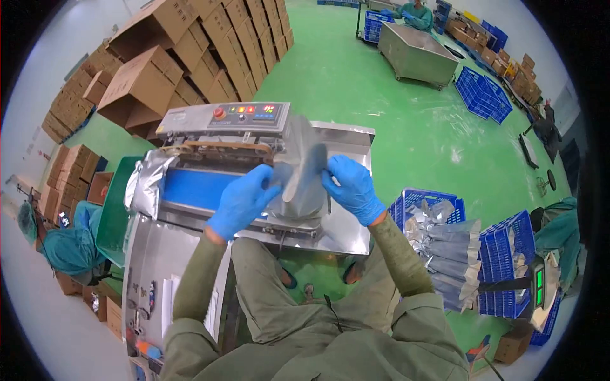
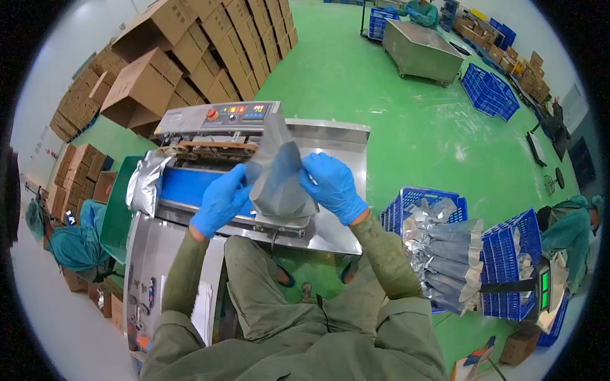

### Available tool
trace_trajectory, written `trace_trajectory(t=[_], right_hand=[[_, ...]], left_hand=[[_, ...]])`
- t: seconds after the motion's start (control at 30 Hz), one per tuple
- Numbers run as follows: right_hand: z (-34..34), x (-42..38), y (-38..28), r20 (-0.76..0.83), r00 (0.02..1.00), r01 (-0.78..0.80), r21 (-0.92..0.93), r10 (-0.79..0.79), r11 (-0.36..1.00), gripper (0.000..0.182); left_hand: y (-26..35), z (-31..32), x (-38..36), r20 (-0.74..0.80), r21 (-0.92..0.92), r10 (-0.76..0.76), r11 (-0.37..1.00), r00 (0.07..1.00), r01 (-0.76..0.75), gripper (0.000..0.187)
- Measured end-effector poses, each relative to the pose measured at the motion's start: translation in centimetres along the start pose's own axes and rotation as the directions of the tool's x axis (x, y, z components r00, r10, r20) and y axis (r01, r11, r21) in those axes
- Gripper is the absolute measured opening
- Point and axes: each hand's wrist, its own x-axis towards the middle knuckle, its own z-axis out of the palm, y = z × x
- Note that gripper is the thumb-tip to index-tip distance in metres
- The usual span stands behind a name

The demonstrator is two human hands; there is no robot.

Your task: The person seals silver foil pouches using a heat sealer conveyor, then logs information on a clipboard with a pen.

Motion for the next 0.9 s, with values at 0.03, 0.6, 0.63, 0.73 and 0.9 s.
trace_trajectory(t=[0.03, 0.6, 0.63, 0.73, 0.9], right_hand=[[-0.2, -0.4, 0.2, -0.063, 0.996, 0.065, -0.002, -0.065, 0.998, 0.01], [5.1, -5.6, 0.9, 0.162, 0.565, -0.609, 0.743, 0.809, 0.276, 0.028], [7.0, -6.1, 2.3, 0.196, 0.54, -0.625, 0.744, 0.818, 0.235, 0.028], [10.2, -5.8, 2.9, 0.249, 0.504, -0.609, 0.781, 0.827, 0.136, 0.029], [17.1, -5.9, 7.0, 0.194, 0.582, -0.658, 0.682, 0.789, 0.318, 0.026]], left_hand=[[-0.8, -0.3, 0.3, -0.087, 0.141, 0.186, 0.975, 0.979, -0.173, 0.035], [-12.7, 12.6, 4.5, -0.171, -0.452, -0.388, 0.848, 0.906, 0.278, 0.023], [-14.5, 13.9, 5.0, -0.193, -0.392, -0.376, 0.876, 0.906, 0.28, 0.025], [-19.7, 16.3, 6.0, -0.317, -0.221, -0.208, 0.965, 0.925, 0.142, 0.031], [-21.9, 14.2, 7.1, -0.263, -0.315, -0.384, 0.901, 0.885, 0.298, 0.035]])
